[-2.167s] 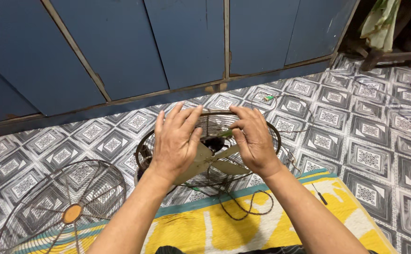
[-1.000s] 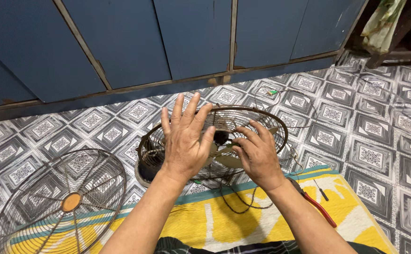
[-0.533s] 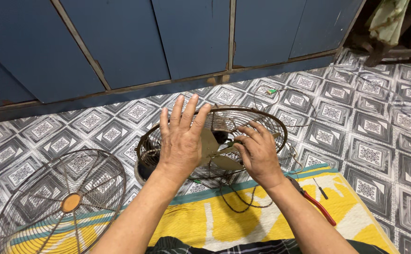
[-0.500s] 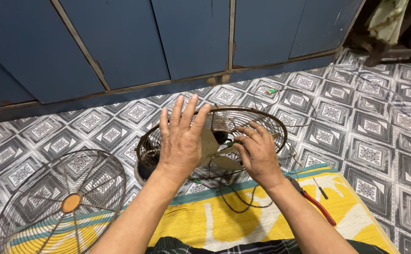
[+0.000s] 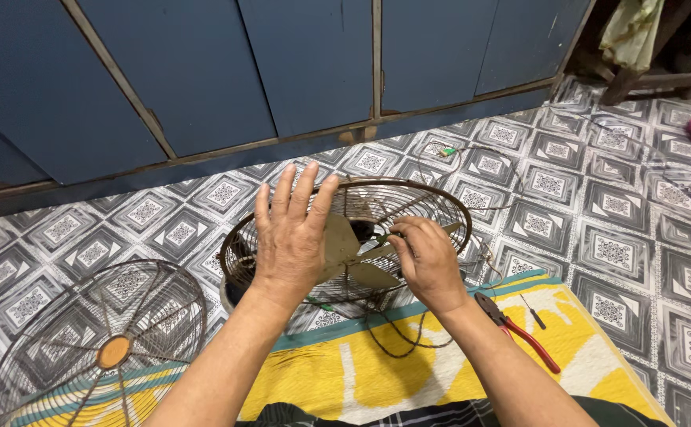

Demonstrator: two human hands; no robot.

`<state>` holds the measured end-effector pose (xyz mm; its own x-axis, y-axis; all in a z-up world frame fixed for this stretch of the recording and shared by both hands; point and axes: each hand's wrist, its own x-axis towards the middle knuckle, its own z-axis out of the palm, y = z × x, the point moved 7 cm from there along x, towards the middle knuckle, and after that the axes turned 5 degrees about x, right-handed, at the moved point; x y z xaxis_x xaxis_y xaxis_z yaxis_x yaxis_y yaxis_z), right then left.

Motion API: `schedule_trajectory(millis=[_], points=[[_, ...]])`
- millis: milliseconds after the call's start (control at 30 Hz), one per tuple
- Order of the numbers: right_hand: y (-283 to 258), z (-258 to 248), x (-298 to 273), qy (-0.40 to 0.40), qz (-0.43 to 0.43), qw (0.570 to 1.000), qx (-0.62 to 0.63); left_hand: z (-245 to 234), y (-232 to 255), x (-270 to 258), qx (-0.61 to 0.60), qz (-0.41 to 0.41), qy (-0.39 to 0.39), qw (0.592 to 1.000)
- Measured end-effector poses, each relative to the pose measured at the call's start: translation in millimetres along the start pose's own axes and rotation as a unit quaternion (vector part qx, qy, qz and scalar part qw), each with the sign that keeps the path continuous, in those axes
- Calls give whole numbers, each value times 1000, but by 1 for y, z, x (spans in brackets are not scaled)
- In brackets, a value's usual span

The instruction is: The person reassembles an electric fan by attaching the fan blades to the motor, securing them with a nut, and then fitting the front protective cage over the blades.

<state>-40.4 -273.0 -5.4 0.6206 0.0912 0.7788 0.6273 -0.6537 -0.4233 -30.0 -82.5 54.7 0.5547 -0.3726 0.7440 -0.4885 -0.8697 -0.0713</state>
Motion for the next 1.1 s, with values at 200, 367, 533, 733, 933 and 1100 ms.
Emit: schedule_trajectory(millis=[200,367,533,733,933,1100], points=[[4,3,-1,1,-13,1000,5,-2,-1,2,7,-3,1,1000],[4,3,-2,6,-14,1000,-4,-6,1,0,8,2,4,1000],[4,1,-3,5,-10,1000,5,-2,2,-2,13,-6,6,1000],[5,-1,-4,7,-23,1000,4,4,1,-8,-1,-13,5,1000],[6,1,-5,3,-19,1000,0,8,-3,-11,6,-13,-7,1000],[8,3,0,-12,-16,1000,9,5,-5,-8,7,-15,-8,1000]])
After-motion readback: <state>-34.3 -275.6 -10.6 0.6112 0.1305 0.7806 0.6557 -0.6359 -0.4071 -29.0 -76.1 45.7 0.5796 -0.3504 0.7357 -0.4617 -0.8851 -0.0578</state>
